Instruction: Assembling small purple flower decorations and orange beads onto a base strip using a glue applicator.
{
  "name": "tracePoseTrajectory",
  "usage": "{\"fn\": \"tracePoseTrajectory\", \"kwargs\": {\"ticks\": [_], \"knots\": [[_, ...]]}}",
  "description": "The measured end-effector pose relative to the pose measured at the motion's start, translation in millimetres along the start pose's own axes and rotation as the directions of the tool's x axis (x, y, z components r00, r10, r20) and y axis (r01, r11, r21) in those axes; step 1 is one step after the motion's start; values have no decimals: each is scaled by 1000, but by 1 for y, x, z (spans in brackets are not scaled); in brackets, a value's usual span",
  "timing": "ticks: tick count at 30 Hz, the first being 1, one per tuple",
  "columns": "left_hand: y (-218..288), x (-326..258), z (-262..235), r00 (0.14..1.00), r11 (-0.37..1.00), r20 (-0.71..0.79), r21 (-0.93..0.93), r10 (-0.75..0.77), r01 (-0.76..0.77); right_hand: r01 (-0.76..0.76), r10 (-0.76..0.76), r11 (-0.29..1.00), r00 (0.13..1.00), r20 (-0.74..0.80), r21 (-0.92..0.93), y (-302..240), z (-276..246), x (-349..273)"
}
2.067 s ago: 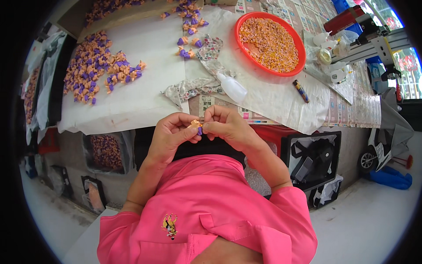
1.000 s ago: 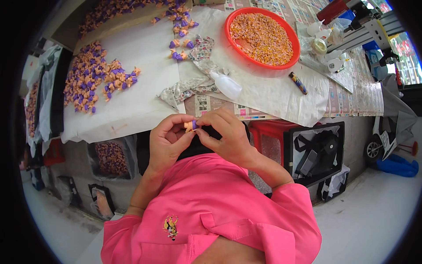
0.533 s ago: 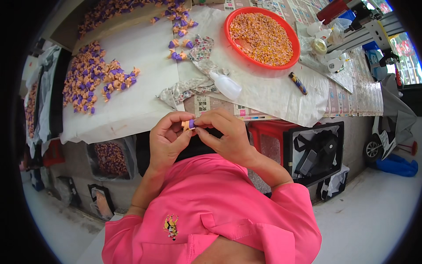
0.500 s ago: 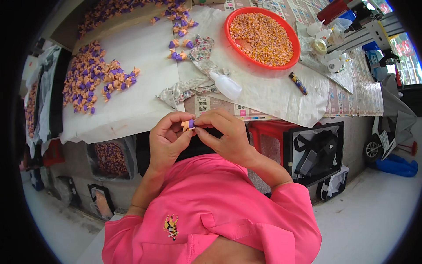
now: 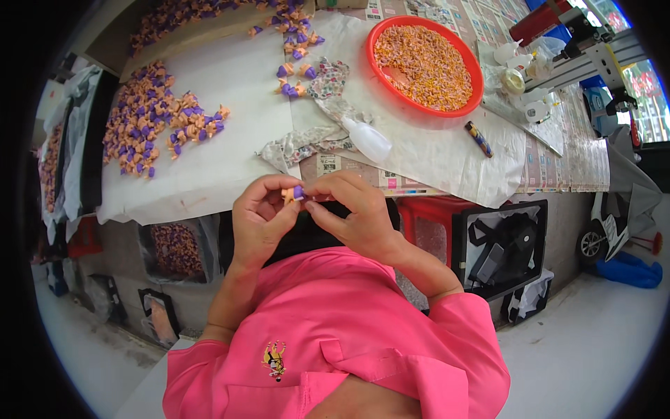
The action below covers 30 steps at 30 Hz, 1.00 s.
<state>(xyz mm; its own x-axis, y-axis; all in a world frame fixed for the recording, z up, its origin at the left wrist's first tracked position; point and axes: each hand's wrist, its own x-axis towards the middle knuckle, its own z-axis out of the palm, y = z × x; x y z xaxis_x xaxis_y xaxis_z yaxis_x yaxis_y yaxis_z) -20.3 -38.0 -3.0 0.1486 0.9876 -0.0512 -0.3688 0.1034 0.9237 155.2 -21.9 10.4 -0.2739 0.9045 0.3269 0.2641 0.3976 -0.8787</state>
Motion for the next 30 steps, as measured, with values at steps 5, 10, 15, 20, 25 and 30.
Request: {"fn": "tracePoseTrajectory", "kwargs": {"ticks": [5,10,15,20,25,30], "knots": [[22,34,-45,891,646,-99,724,442,-241,9,-12,995,999,-34,-96,-10,-16,5],[43,62,-93,775,141,117,956,621,-258,-57,39,989,991,-130,-140,-9,-33,7],[51,75,-92,717,10,140,980,683,-201,-28,-23,970,978,-209,-241,7,-54,15],[57,103,-59,721,104,202,929,662,-356,6,-154,891,945,-290,-453,26,-68,32],[44,150,-34,849,298,118,904,516,-307,-74,-58,826,975,-214,-559,31,-67,41],[29,165,-29,808,102,313,905,500,-414,-151,59,836,981,-187,-527,28,-66,34]]}}
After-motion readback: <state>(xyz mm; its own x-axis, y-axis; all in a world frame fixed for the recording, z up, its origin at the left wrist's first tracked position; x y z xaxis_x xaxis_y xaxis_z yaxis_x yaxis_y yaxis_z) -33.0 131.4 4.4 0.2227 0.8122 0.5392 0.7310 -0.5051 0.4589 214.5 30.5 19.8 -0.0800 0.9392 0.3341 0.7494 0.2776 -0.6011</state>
